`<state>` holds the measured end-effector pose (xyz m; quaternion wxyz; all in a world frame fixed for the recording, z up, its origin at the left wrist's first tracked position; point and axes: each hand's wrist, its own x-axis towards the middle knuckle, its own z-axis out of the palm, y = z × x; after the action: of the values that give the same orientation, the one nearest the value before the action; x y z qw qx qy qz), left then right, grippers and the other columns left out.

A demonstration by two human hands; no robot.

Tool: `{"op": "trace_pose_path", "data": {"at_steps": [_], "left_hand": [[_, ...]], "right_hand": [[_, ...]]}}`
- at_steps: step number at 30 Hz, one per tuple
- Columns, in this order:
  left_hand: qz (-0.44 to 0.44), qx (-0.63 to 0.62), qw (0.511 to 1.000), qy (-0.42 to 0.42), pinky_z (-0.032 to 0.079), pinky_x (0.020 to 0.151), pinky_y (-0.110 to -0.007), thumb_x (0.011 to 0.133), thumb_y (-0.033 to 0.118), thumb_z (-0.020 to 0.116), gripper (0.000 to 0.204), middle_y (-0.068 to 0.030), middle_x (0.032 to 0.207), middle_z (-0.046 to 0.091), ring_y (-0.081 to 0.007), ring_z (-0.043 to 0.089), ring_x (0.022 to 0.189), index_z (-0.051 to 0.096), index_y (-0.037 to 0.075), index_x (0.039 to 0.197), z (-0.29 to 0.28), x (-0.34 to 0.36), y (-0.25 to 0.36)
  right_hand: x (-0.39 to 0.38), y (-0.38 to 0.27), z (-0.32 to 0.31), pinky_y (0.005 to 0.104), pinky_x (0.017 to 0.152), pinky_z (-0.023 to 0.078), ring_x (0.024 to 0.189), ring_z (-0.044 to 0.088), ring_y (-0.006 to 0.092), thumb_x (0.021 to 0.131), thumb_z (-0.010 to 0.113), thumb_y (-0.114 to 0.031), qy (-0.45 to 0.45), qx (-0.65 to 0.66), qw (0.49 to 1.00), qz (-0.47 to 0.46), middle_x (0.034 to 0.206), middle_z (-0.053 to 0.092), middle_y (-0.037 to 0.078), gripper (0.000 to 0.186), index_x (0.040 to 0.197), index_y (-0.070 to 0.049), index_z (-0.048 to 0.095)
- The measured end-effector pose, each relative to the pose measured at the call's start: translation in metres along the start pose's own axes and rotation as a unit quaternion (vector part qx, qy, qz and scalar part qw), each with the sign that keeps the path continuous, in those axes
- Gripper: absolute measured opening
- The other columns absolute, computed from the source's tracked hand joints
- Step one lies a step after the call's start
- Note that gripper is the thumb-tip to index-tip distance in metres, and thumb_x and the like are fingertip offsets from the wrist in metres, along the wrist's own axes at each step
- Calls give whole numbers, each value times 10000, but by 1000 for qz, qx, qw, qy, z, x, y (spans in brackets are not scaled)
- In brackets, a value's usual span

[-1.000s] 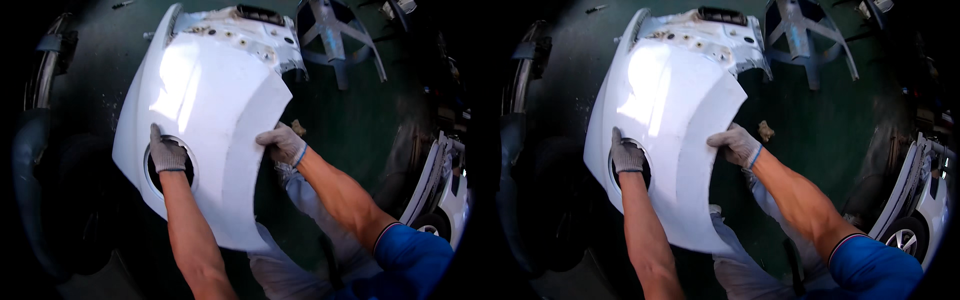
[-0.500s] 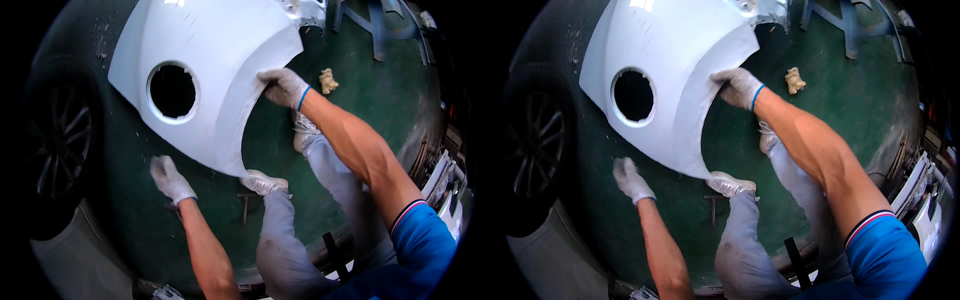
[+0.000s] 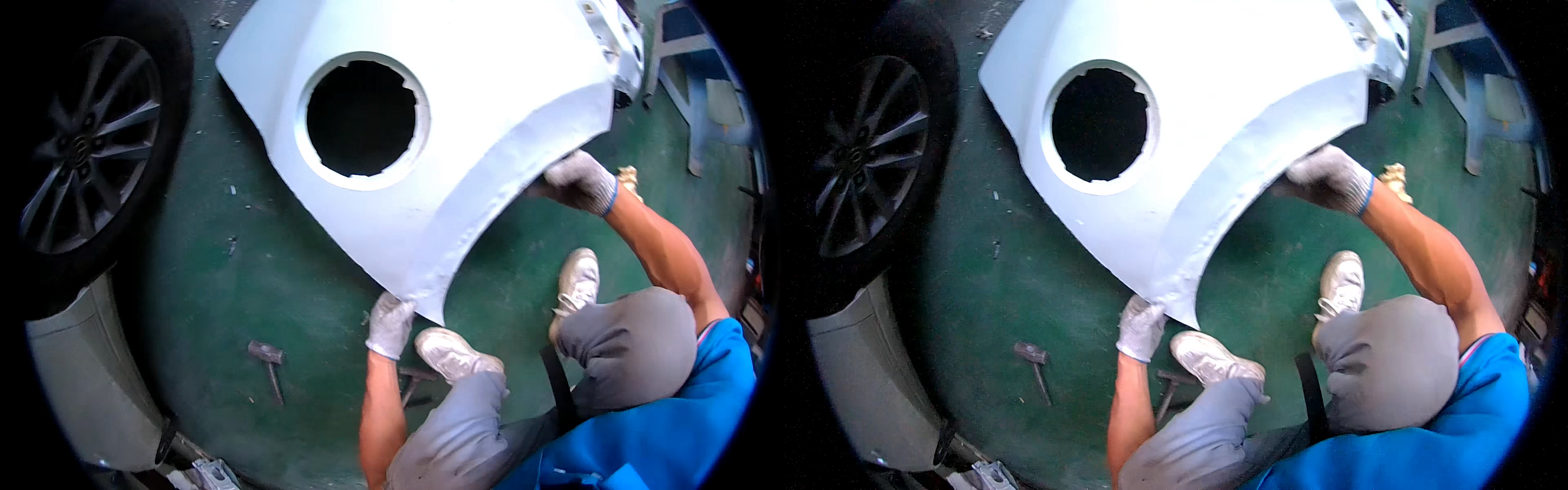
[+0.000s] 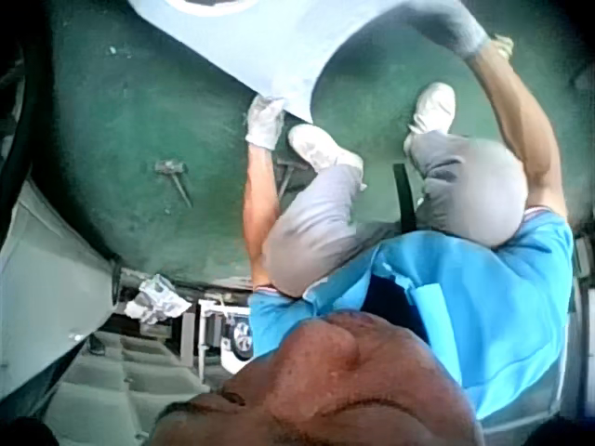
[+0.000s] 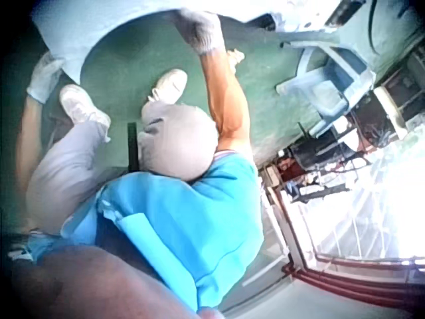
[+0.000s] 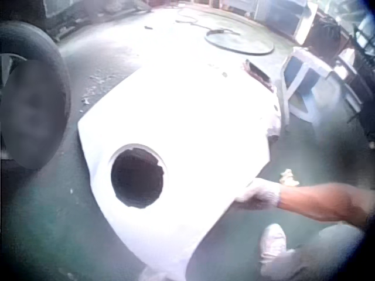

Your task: The person uses a hammer and dolly to straighten dents on a detached white car bumper. They repeatedly strike the metal along the lower edge and around a circular cutout, then flip the bumper to inspect the surface and fit it against the vehicle.

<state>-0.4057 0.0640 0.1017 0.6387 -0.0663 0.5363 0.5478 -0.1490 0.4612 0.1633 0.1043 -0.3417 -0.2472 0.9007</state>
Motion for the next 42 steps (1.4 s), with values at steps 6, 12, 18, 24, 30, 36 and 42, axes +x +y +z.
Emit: {"op": "trace_pose_path", "data": {"at_steps": [6, 12, 18, 24, 30, 36, 42], "left_hand": [[-11, -48, 999, -10, 554, 1002, -458, 864, 114, 698, 632, -161, 1365, 604, -300, 609, 1252, 466, -20, 1437, 16, -9, 19], [10, -13, 999, 27, 586, 927, -400, 908, 94, 685, 312, -125, 1181, 699, -250, 689, 1084, 618, 8, 1201, 11, -15, 25], [44, 142, 987, 59, 555, 777, -314, 858, 82, 741, 181, -80, 973, 710, -160, 662, 830, 666, 10, 1006, 2, -6, 10], [90, 198, 971, 99, 547, 755, -298, 866, 93, 757, 138, -73, 922, 708, -147, 653, 793, 667, 23, 945, -3, -10, 5], [79, 75, 991, 77, 542, 783, -305, 903, 177, 743, 185, -38, 966, 696, -132, 650, 858, 673, 31, 993, 12, -21, 9], [195, 123, 963, 137, 469, 788, -301, 893, 163, 712, 161, -40, 941, 673, -129, 593, 862, 649, 16, 913, 43, -44, 14], [197, -43, 975, 96, 502, 952, -382, 874, 123, 678, 288, -117, 1103, 667, -208, 636, 997, 590, -19, 1108, 80, -47, 9]], "right_hand": [[11, 37, 4, 413, 839, 610, 1001, 704, 268, 721, 825, 1, -64, -83, 988, 111, 1135, 699, 153, 659, 1325, 25, 562], [12, 68, 40, 365, 883, 591, 1023, 696, 226, 807, 770, 1, -97, -127, 977, 139, 1217, 684, 166, 581, 1347, 49, 564], [20, 85, 61, 337, 827, 581, 981, 668, 185, 810, 805, -22, -131, -235, 955, 126, 1215, 682, 118, 609, 1367, 20, 563], [27, 111, 80, 321, 765, 572, 895, 660, 167, 882, 792, -144, -70, -242, 962, 102, 1100, 699, 97, 444, 1269, -4, 622], [20, 106, 82, 348, 852, 574, 1006, 659, 186, 885, 800, -158, -65, -258, 961, 79, 1190, 686, 100, 519, 1330, 6, 591], [15, 107, 79, 351, 835, 591, 1016, 663, 212, 881, 812, -225, -107, -258, 958, 59, 1210, 673, 134, 548, 1326, 5, 590], [7, 90, 75, 335, 812, 582, 951, 666, 177, 875, 806, -187, -169, -237, 954, 74, 1115, 705, 108, 492, 1286, 7, 619]]}}
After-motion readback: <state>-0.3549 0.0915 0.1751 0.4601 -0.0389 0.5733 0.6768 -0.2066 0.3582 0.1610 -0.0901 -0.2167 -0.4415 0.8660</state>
